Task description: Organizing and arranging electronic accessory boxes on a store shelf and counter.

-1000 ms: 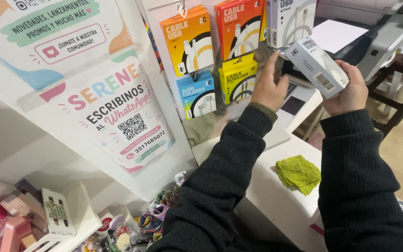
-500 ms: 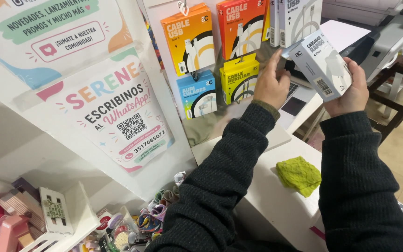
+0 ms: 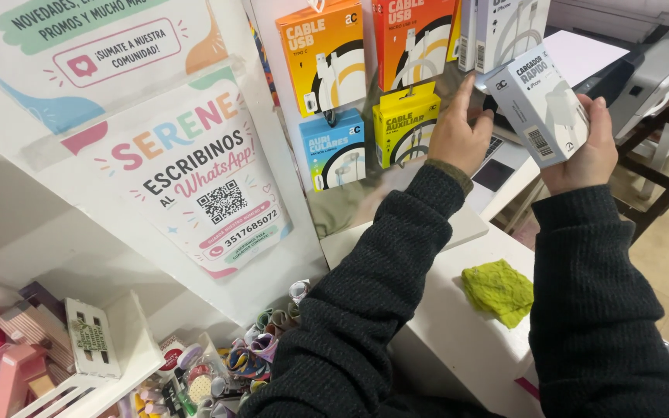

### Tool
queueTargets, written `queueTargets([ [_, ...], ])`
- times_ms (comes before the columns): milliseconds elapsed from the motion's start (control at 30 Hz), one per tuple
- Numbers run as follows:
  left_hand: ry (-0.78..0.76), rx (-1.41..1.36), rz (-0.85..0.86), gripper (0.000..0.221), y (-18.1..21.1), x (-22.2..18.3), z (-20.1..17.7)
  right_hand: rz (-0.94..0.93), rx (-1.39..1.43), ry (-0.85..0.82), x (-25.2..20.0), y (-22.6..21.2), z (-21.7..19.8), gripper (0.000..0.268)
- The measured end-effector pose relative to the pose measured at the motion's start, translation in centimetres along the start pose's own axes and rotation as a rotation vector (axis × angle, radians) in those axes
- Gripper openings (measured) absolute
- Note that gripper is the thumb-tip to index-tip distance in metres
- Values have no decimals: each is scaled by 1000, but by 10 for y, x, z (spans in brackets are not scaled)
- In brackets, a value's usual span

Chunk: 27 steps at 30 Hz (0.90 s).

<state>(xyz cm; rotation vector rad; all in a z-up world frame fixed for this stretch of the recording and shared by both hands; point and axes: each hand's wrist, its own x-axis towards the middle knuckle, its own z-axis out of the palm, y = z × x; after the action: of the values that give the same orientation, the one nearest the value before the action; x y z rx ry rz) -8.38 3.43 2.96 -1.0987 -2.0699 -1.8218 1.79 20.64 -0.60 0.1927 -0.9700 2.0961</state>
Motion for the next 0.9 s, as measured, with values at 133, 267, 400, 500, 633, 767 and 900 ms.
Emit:
queueTargets([
  [133,76,-16,103,72,-3,5,5,11,-65,70,-6,-4,14,39],
  [267,100,-425,-58,69,-13,14,13,21,-31,70,-3,-3,11,43],
  [400,-3,-285,-165,64,-12,26,20,91,49,35,2,-8,9,38],
  [500,31,-74,-100,66,-29,37,35,147,90,8,2,-12,8,40],
  [633,35,-77,-114,65,-24,39,35,162,122,40,-2,-12,11,39],
  [767,5,-157,-169,62,-22,40,33,155,177,84,-5,-11,23,40],
  [900,15,-163,-213,53,-27,39,33,159,202,80,-4,-10,28,40],
])
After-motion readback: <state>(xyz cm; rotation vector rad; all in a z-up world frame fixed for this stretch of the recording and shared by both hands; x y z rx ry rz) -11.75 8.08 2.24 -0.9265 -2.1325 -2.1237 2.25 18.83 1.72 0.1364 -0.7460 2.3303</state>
